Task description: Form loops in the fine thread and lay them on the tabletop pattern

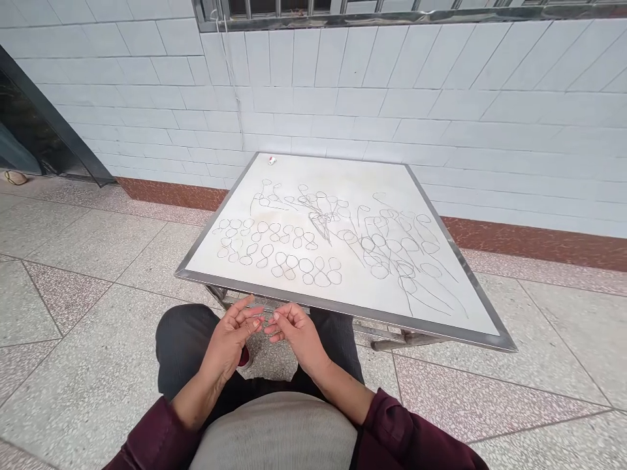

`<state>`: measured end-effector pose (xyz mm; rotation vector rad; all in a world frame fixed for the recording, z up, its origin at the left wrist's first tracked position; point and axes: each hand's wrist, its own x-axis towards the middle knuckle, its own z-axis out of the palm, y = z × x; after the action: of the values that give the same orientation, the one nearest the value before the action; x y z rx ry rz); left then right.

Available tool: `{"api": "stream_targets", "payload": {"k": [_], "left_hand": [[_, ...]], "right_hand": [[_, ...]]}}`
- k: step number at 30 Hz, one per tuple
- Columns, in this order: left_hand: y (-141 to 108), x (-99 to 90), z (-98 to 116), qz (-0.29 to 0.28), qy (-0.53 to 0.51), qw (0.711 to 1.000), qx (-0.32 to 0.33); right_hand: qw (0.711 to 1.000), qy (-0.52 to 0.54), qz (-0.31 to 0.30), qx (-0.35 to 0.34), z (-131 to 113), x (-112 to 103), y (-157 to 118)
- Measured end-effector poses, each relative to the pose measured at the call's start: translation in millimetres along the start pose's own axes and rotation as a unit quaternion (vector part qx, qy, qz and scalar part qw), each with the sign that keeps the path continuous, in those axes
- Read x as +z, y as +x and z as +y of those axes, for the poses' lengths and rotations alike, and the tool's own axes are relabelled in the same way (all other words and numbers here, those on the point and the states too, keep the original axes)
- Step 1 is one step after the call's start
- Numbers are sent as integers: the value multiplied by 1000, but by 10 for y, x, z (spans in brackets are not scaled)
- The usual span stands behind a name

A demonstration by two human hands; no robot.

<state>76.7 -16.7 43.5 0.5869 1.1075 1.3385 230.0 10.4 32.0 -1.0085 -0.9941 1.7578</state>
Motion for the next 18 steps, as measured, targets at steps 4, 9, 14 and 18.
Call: {"api": "stream_targets", "payload": {"k": [4, 9, 14, 18], "left_hand": [[15, 10, -82, 28, -6, 999, 20], [5, 15, -54, 41, 20, 998, 38], [-10, 6, 31, 33, 76, 996, 38], [-16, 0, 43, 28, 91, 994, 50]], "right_hand": [[1000, 0, -2, 12, 25, 5, -3], [999, -31, -23, 14, 33, 14, -20], [996, -81, -19, -30, 68, 0, 10], [996, -76, -20, -34, 107, -2, 36]]}}
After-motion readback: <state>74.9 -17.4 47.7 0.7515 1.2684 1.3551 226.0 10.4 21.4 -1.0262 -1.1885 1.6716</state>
